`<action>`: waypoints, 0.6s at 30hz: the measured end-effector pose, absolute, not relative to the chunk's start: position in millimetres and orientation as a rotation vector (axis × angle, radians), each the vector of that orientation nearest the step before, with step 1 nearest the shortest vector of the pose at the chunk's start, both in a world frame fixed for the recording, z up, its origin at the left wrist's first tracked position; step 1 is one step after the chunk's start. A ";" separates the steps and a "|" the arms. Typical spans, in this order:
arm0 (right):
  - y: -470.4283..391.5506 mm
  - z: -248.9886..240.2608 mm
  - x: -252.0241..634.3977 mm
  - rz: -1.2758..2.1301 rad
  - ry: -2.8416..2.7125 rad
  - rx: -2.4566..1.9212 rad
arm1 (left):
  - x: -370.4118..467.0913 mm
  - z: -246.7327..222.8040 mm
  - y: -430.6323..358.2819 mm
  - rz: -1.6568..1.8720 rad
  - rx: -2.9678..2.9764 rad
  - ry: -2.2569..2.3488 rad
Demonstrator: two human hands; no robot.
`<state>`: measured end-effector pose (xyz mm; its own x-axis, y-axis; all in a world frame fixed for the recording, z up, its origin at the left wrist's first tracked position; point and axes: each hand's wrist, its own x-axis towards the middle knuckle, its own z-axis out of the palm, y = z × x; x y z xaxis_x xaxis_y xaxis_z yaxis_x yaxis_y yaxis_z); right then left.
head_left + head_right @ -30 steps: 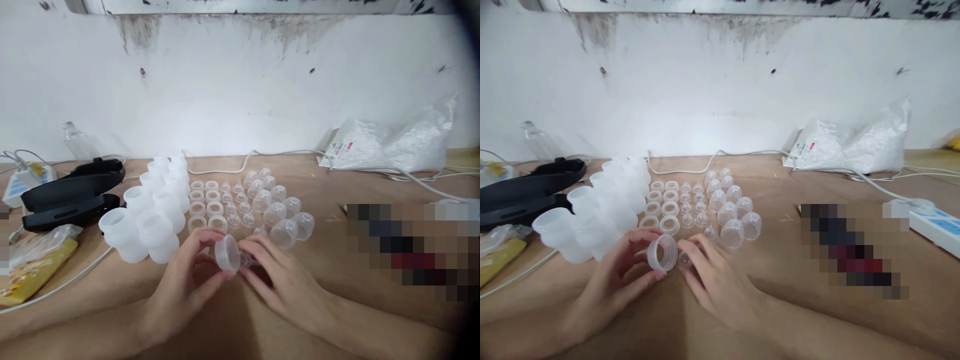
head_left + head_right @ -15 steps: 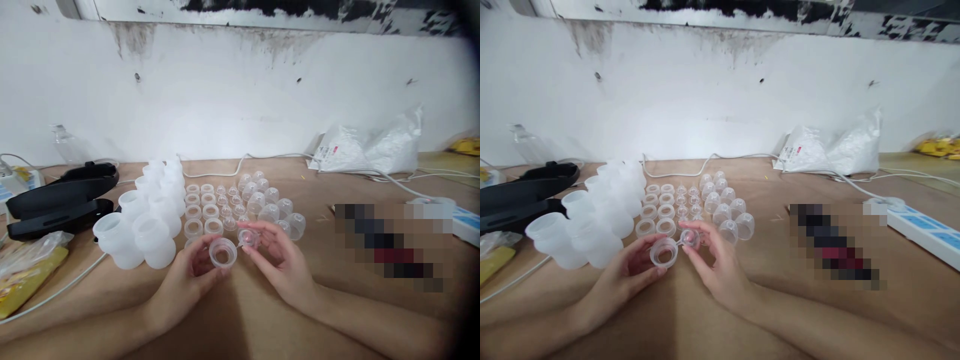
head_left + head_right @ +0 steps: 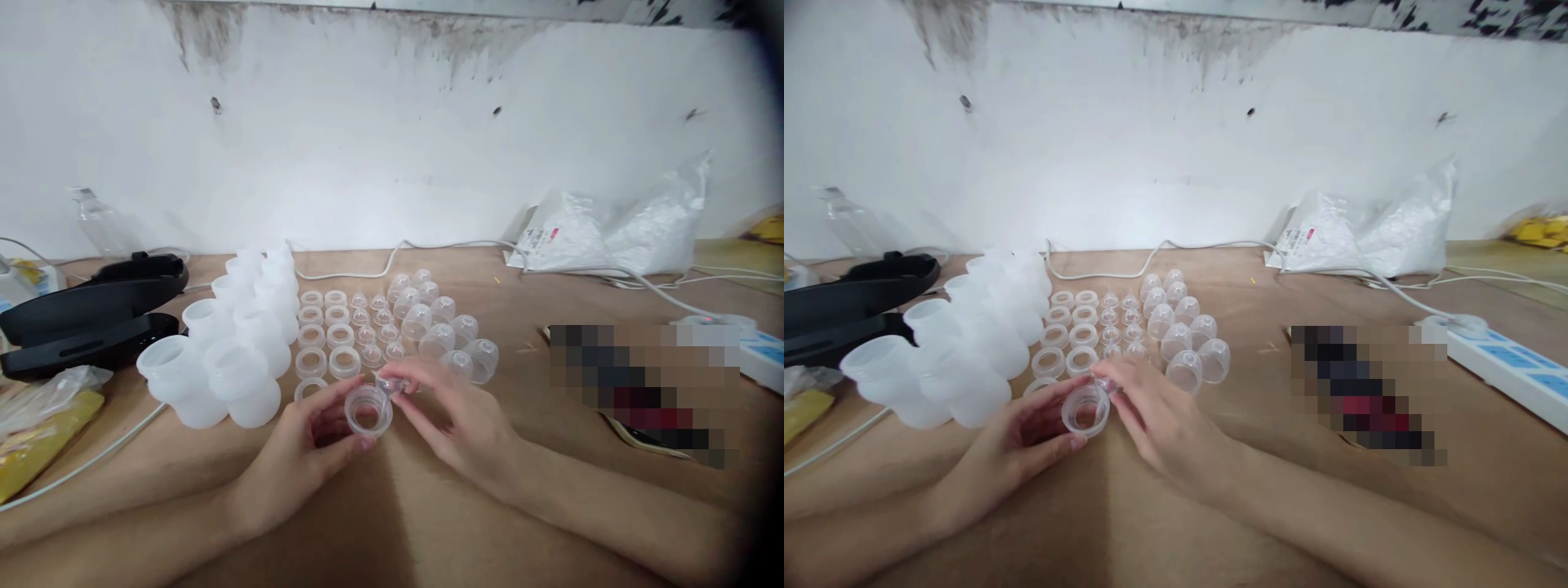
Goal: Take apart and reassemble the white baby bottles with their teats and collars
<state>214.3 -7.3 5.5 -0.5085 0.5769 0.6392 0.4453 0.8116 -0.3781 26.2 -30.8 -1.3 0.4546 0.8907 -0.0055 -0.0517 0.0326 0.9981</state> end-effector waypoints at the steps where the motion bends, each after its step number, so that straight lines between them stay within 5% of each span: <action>1: -7.7 6.7 213.8 0.202 -2.240 -0.698 | 26.6 -1.0 -30.7 0.868 1.354 0.820; 13: -14.5 -0.9 212.9 0.245 -2.315 -0.430 | 25.6 -4.1 -30.5 0.878 1.335 0.846; 18: -20.3 -1.3 210.4 0.439 -2.046 -0.730 | 25.8 2.4 -33.0 0.917 1.437 0.820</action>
<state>210.4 -20.3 -1.3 -0.4278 0.6451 0.6331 0.3287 0.7635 -0.5558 25.8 -33.0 2.4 0.4436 0.8933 0.0727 -0.0266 -0.0679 0.9973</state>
